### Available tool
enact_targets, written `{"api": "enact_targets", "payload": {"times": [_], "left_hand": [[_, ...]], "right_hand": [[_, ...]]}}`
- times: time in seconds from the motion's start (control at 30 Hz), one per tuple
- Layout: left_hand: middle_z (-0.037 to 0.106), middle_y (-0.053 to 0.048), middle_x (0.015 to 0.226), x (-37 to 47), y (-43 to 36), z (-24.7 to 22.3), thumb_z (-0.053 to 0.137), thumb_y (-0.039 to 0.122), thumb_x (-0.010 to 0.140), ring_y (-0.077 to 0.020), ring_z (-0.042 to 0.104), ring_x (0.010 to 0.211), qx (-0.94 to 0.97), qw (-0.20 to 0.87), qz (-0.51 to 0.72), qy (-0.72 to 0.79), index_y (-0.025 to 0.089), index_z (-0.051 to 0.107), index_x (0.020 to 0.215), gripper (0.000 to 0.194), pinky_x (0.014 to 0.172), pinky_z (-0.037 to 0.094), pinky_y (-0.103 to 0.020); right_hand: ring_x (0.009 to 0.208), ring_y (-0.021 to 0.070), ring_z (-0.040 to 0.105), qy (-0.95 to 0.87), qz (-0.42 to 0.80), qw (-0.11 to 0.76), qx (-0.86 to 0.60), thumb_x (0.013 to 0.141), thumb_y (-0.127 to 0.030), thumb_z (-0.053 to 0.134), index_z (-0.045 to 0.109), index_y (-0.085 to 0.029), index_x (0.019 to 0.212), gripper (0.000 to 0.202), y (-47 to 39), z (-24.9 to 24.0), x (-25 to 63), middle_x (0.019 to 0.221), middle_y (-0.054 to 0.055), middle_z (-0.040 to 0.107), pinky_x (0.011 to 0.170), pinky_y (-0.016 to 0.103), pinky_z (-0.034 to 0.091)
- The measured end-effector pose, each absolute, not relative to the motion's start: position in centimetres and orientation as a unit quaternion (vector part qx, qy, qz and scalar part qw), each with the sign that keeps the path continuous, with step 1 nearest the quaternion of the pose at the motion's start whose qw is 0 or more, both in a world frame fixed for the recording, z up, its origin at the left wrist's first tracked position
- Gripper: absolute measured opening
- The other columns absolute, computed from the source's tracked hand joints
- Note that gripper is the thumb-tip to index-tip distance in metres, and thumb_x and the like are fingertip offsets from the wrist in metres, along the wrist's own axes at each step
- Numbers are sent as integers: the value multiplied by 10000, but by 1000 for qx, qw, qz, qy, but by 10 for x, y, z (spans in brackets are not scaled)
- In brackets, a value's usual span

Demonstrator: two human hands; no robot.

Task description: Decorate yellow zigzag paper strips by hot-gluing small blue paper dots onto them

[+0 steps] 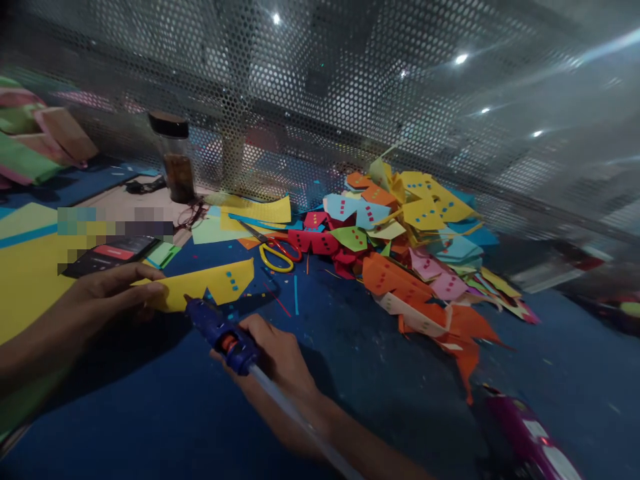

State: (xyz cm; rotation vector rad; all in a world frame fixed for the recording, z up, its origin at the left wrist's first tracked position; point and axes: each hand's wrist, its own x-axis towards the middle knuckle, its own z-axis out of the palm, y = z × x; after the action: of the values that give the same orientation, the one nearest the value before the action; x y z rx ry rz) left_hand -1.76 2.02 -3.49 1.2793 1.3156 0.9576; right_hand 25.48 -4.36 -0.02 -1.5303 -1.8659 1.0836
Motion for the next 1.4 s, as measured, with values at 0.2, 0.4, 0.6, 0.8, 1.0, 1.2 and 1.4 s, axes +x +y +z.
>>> {"api": "enact_targets", "payload": {"times": [0.2,0.4,0.6,0.8,1.0,1.2,1.4], "left_hand": [[681,49,645,-20,22,-40,788,538,791,-134,589,574,552,514,391,528,249,706,892,317,582,461,-241],[726,11,684,-19,19,-38,767,589,788,-156,617,569,583,499,376,520,255,719,892,353,560,468,-256],[709,19,650,-17,15,-34,740,563,836,-149,619,571,603,493,374,504,237,720,913,336,555,456,-243],[688,27,622,-15,13,-32,736,554,840,-145,613,567,608,495,369,499,225,717,897,335,553,455,-239],[686,14,612,-14,12,-31,719,555,843,-155,607,555,617,488,367,496,231,726,894,328,529,438,-250],[664,18,600,-15,14,-32,712,539,849,-146,594,544,623,486,362,495,230,733,888,312,509,425,-241],[701,-6,660,-15,15,-33,718,553,837,-151,610,555,623,481,362,500,231,741,897,328,531,457,-254]], "right_hand": [[634,112,517,-695,377,255,-557,961,-428,647,597,-215,873,235,-45,-8,249,743,-44,601,559,237,355],[650,123,522,-683,394,240,-566,945,-422,668,567,-222,866,238,-45,0,244,752,-34,607,555,238,355],[658,129,526,-682,391,227,-574,936,-465,668,566,-225,852,274,-46,0,243,743,-30,601,572,241,364],[637,120,523,-692,391,233,-560,955,-495,650,569,-224,861,298,-46,-1,245,733,-41,601,567,237,359],[616,117,519,-697,390,234,-555,961,-520,657,580,-223,877,317,-46,-4,246,710,-48,602,566,235,358],[619,125,538,-702,371,226,-564,938,-545,680,591,-223,863,343,-45,-5,245,714,-42,620,581,242,366],[619,134,532,-714,339,227,-570,922,-511,710,566,-227,819,335,-44,-5,243,688,-46,585,589,251,356]]}}
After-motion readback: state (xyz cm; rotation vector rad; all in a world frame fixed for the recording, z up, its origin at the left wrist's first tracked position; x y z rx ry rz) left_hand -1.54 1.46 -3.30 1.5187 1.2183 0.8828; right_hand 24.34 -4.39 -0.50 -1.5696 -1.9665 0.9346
